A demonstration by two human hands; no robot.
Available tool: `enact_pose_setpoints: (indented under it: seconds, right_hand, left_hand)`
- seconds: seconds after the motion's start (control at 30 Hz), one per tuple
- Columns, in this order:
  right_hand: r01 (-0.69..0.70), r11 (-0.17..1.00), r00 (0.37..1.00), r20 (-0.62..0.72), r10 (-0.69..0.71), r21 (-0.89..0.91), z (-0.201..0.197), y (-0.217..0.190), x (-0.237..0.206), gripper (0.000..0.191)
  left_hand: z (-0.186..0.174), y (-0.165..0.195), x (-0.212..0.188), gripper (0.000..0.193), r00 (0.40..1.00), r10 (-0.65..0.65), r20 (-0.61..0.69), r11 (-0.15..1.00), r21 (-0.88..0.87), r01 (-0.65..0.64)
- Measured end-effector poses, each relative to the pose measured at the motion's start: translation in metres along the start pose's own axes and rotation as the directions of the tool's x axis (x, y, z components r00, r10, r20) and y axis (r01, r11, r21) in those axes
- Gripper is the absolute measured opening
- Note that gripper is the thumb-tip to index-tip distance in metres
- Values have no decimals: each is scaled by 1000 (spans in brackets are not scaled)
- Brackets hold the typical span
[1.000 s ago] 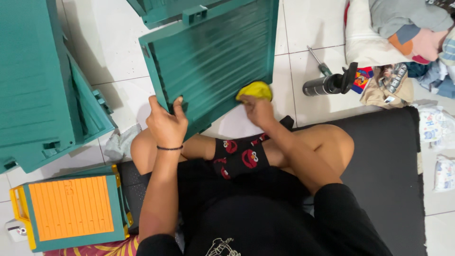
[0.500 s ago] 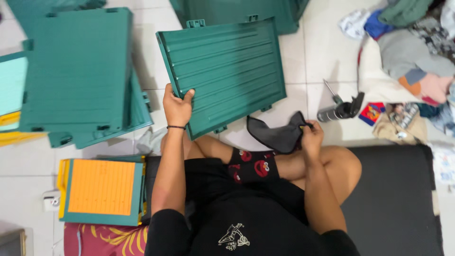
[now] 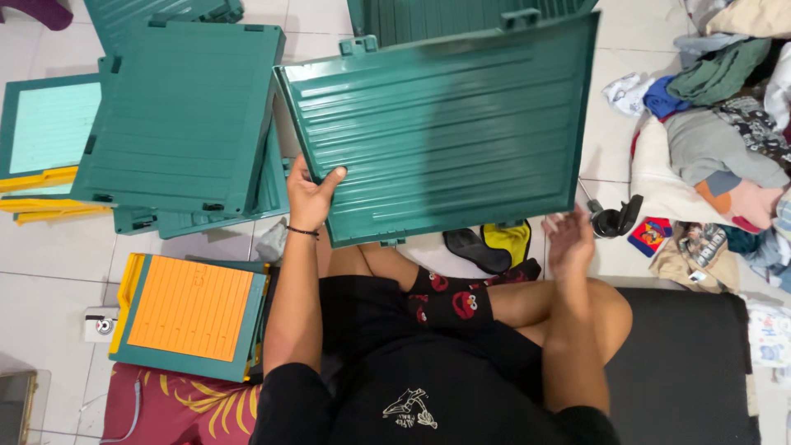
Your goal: The person sits on the floor and wipes green plastic panels with a yellow cloth, then fits the panels together to build an open plastic storage box, pressing the edges to secure them.
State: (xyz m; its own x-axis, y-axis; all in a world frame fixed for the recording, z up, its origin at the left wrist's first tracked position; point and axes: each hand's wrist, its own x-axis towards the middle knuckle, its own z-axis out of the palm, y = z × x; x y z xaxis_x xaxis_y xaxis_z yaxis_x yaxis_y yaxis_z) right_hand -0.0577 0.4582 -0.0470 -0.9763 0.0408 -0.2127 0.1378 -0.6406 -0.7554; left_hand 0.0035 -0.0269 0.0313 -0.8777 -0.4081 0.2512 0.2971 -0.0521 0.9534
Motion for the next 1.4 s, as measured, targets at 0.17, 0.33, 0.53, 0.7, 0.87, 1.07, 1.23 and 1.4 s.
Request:
enact_pose_setpoints:
  seconds: [0.17, 0.33, 0.53, 0.7, 0.87, 1.07, 1.23, 1.4]
  right_hand:
    - [124, 937, 976, 212, -55, -325, 11, -32, 18, 46]
    - [228, 940, 971, -13, -239, -254, 8, -31, 28, 31]
    - [479, 806, 849, -52, -526, -348, -10, -27, -12, 26]
    - [532, 695, 743, -127, -657, -484, 11, -52, -61, 26]
    - [646, 626, 658, -97, -747, -437, 41, -82, -97, 31]
    - [670, 621, 635, -120, -763, -406, 47, -98, -114, 42]
    - [649, 643, 664, -110, -739, -406, 36, -95, -109, 41]
    - [633, 691, 695, -138, -706, -349, 32, -85, -96, 37]
  left_hand:
    - [11, -14, -5, 35, 988, -61, 141, 993, 108, 46]
    - [40, -26, -5, 34, 956, -93, 279, 983, 179, 43]
    - [47, -23, 75, 54, 979, 135, 152, 907, 380, -184]
    - [76, -35, 170, 75, 984, 121, -128, 777, 630, -14]
    - [94, -51, 232, 92, 973, 79, -218, 745, 662, 88]
    - [101, -77, 263, 80, 962, -8, -274, 731, 655, 193]
    - [99, -99, 253, 53, 960, -38, -277, 615, 751, 241]
    - [101, -112, 230, 60, 953, 213, -217, 535, 842, 72]
